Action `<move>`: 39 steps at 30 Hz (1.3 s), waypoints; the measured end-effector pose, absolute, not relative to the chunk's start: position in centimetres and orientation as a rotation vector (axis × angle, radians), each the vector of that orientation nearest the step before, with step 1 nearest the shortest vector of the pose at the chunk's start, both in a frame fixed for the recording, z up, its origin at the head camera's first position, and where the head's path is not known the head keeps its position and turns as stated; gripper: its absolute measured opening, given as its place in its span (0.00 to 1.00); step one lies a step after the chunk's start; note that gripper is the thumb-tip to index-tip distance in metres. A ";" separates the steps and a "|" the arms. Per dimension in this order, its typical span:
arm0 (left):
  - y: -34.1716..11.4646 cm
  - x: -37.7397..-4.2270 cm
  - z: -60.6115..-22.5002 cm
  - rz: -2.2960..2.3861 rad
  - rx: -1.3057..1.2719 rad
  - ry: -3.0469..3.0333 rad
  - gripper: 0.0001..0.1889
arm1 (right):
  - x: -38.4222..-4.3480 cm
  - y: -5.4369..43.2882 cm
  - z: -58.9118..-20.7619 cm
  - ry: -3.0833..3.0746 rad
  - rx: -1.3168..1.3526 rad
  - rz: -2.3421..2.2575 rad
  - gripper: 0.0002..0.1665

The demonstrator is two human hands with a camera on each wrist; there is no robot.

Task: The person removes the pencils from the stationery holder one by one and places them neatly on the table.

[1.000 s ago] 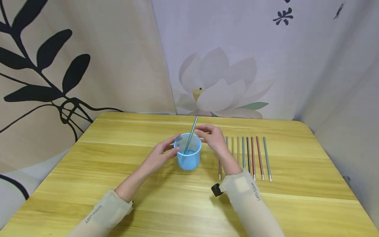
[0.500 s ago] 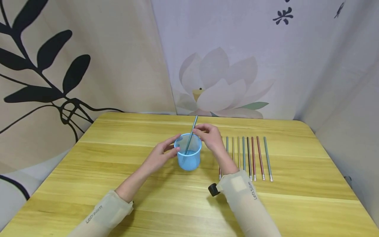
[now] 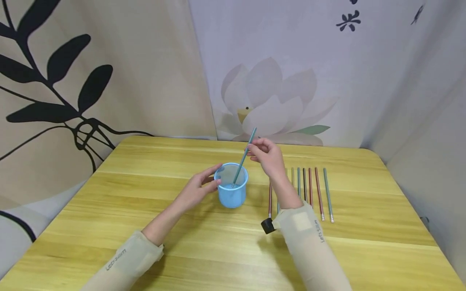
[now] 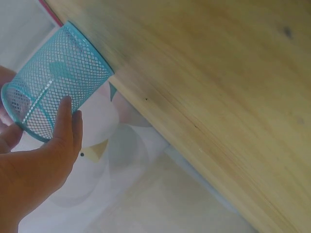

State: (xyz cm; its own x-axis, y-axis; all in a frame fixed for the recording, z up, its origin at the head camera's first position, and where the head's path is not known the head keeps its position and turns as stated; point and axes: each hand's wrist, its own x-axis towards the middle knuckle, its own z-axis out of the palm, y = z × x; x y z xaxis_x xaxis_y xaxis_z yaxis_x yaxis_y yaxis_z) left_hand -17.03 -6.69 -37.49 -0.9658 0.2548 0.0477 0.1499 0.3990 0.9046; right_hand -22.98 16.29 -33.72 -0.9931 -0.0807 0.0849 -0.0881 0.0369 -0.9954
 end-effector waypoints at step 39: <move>-6.7 -16.9 -37.4 1.601 0.364 2.560 0.29 | -19.8 29.7 -29.9 -1.681 0.062 2.336 0.03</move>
